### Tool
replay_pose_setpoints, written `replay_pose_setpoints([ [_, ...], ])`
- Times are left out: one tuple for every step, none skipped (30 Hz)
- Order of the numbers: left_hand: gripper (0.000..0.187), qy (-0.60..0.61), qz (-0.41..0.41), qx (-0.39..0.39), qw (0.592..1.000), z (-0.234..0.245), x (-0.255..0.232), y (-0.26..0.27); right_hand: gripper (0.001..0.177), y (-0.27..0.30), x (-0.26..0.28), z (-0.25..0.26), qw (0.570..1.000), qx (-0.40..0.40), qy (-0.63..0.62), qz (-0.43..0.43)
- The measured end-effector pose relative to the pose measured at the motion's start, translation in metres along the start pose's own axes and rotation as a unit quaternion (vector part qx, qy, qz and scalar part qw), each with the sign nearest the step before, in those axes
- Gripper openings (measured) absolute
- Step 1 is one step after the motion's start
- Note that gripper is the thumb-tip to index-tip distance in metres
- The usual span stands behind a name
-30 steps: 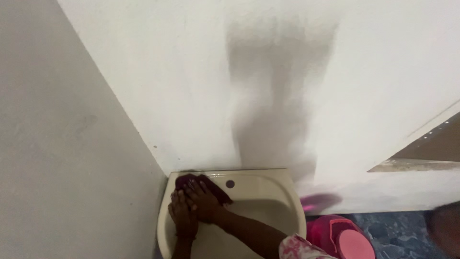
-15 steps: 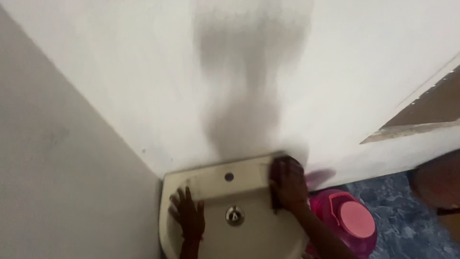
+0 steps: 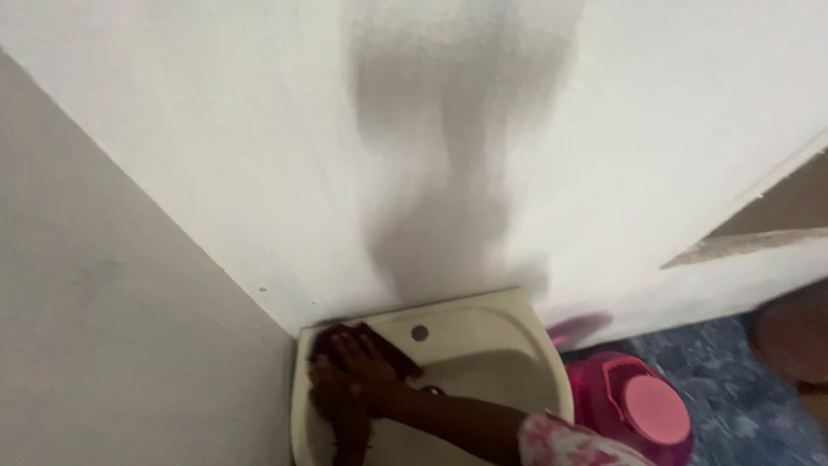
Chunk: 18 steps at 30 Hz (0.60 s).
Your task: The person wipes the interior and rim of a wall-mounted sink using a dark cloth. They repeatedly rub the basin surface and edges, occasionally adjusting the cloth, and continue wiping until the end of the clip.
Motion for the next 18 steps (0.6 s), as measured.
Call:
replay_pose_setpoints([
  [0.076, 0.118, 0.019, -0.014, 0.993, 0.0, 0.008, -0.001, 0.073, -0.002, 0.002, 0.003, 0.999, -0.024, 0.0, 0.02],
  [0.074, 0.234, 0.04, -0.027, 0.971, -0.001, 0.013, -0.002, 0.073, 0.0, -0.001, 0.007, 0.999, -0.038, -0.001, 0.029],
  [0.075, 0.172, 0.01, -0.022, 0.985, -0.001, 0.009, 0.001, 0.072, 0.01, -0.008, 0.011, 0.999, -0.041, -0.002, 0.031],
  [0.076, 0.109, -0.021, -0.016, 0.994, -0.001, 0.002, 0.004, 0.072, 0.021, -0.018, 0.017, 0.999, -0.037, -0.004, 0.027],
  [0.077, 0.044, -0.048, -0.012, 0.998, 0.003, -0.001, 0.01, 0.072, 0.035, -0.029, 0.022, 1.0, -0.022, -0.004, 0.014],
  [0.076, 0.016, -0.074, -0.018, 0.997, 0.008, -0.005, 0.018, 0.071, 0.052, -0.044, 0.028, 1.0, -0.006, -0.006, -0.005],
  [0.076, -0.011, -0.106, -0.022, 0.994, 0.011, -0.011, 0.021, 0.071, 0.066, -0.064, 0.035, 0.999, 0.006, -0.002, -0.034],
  [0.076, -0.037, -0.138, -0.027, 0.989, 0.016, -0.018, 0.025, 0.07, 0.084, -0.087, 0.045, 0.997, 0.016, 0.007, -0.076],
  [0.076, -0.036, -0.143, -0.026, 0.989, 0.021, -0.024, 0.022, 0.07, 0.099, -0.113, 0.06, 0.992, 0.019, 0.019, -0.124],
  [0.075, -0.034, -0.147, -0.026, 0.988, 0.027, -0.029, 0.023, 0.07, 0.116, -0.138, 0.076, 0.985, 0.016, 0.031, -0.171],
  [0.075, -0.031, -0.155, -0.025, 0.987, 0.029, -0.033, 0.02, 0.069, 0.134, -0.161, 0.09, 0.974, 0.01, 0.048, -0.22],
  [0.072, -0.07, -0.155, -0.016, 0.985, 0.026, -0.037, 0.016, 0.069, 0.15, -0.179, 0.1, 0.962, 0.0, 0.064, -0.266],
  [0.069, -0.113, -0.151, -0.008, 0.982, 0.027, -0.037, 0.017, 0.068, 0.167, -0.189, 0.106, 0.95, -0.008, 0.076, -0.304],
  [0.066, -0.156, -0.146, -0.001, 0.977, 0.026, -0.037, 0.014, 0.068, 0.178, -0.197, 0.108, 0.94, -0.011, 0.082, -0.332],
  [0.067, -0.205, -0.124, 0.031, 0.97, 0.021, -0.034, 0.012, 0.068, 0.186, -0.202, 0.108, 0.933, -0.013, 0.088, -0.349],
  [0.068, -0.254, -0.101, 0.063, 0.96, 0.016, -0.03, 0.008, 0.067, 0.188, -0.204, 0.104, 0.927, -0.013, 0.093, -0.363],
  [0.068, -0.302, -0.081, 0.098, 0.945, 0.01, -0.025, 0.009, 0.067, 0.191, -0.201, 0.096, 0.926, 0.0, 0.09, -0.367],
  [0.07, -0.315, -0.09, 0.095, 0.94, 0.008, -0.025, 0.009, 0.066, 0.191, -0.195, 0.086, 0.925, 0.015, 0.09, -0.368],
])
Point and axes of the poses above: each hand's wrist, its own y-axis away from the middle knuckle, its own z-axis out of the back of the hand, x = y × z, the point moved 6 cm from there along -y, towards the middle knuckle, and after that the axes turned 3 degrees about y, right-handed, at the moved point
